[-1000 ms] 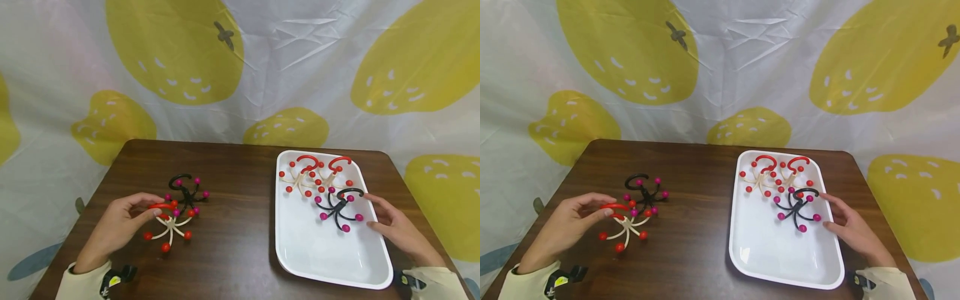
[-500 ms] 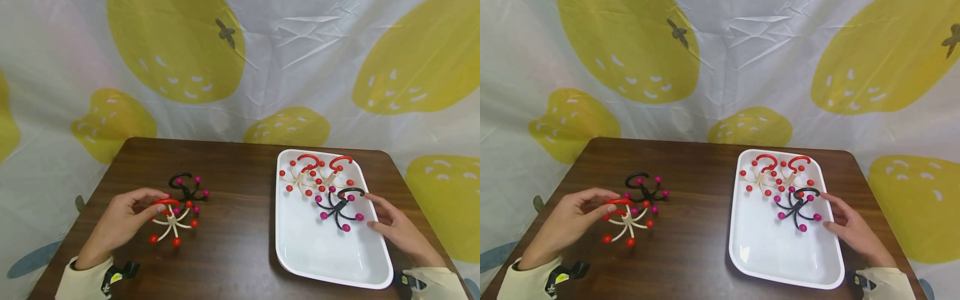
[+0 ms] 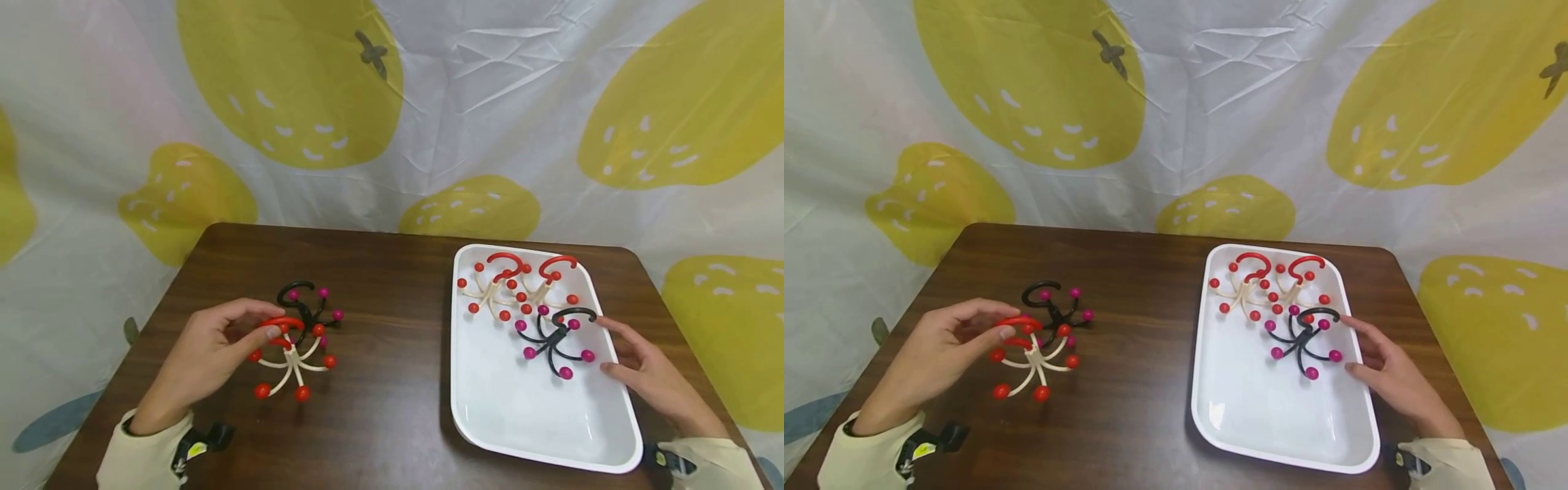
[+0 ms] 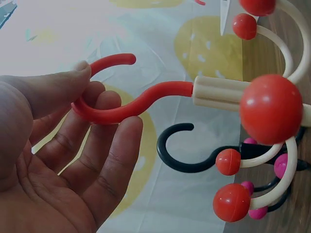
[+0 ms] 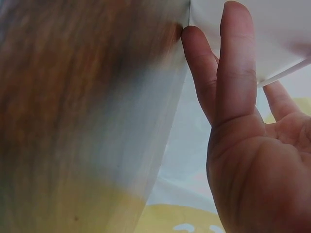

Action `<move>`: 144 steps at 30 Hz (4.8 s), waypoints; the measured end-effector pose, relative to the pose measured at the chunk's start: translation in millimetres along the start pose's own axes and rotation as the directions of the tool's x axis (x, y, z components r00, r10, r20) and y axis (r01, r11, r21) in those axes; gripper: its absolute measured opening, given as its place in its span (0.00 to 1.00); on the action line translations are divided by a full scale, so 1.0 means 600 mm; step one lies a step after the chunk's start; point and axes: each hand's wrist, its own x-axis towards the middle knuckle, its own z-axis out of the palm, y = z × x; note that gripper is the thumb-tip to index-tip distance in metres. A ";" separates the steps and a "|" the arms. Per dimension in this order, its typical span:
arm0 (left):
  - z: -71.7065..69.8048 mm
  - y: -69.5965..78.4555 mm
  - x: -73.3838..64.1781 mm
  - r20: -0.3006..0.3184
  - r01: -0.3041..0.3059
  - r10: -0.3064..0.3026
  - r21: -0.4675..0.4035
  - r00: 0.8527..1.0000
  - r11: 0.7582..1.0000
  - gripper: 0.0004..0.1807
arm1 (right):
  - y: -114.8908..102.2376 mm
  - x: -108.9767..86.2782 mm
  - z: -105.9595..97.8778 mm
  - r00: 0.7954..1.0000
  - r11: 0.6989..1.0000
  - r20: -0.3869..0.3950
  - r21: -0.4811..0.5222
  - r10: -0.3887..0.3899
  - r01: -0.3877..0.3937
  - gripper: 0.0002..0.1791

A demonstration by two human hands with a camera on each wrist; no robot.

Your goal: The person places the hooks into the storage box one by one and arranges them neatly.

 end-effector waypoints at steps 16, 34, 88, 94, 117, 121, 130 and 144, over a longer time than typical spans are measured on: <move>0.010 0.027 0.035 0.025 -0.001 0.002 -0.053 1.000 0.999 0.11 | -0.002 0.001 0.000 1.000 1.000 -0.003 -0.011 -0.026 0.026 0.40; 0.050 0.045 0.063 0.073 -0.043 0.056 -0.162 0.996 0.986 0.12 | -0.005 -0.004 0.001 1.000 1.000 -0.008 -0.006 -0.009 0.009 0.40; 0.157 0.128 0.158 0.103 -0.249 0.289 -0.294 0.952 0.923 0.12 | -0.008 -0.001 0.003 1.000 1.000 0.004 -0.016 0.004 -0.004 0.40; 0.172 0.139 0.171 0.113 -0.256 0.302 -0.303 0.947 0.918 0.11 | -0.008 0.000 0.001 1.000 1.000 0.006 -0.012 0.004 -0.004 0.41; 0.245 0.195 0.210 0.102 -0.346 0.406 -0.363 0.908 0.865 0.11 | -0.008 0.003 0.002 1.000 1.000 0.012 -0.005 0.008 -0.008 0.41; 0.260 0.203 0.212 0.120 -0.354 0.422 -0.371 0.899 0.858 0.11 | -0.009 0.002 0.003 1.000 1.000 0.016 -0.009 0.007 -0.007 0.41; 0.302 0.228 0.221 0.153 -0.387 0.456 -0.339 0.877 0.857 0.12 | -0.009 -0.001 0.000 0.999 1.000 0.014 -0.007 0.030 -0.030 0.41; 0.365 0.223 0.233 0.199 -0.386 0.460 -0.322 0.865 0.865 0.12 | -0.001 -0.007 0.003 1.000 1.000 -0.004 0.004 -0.015 0.015 0.39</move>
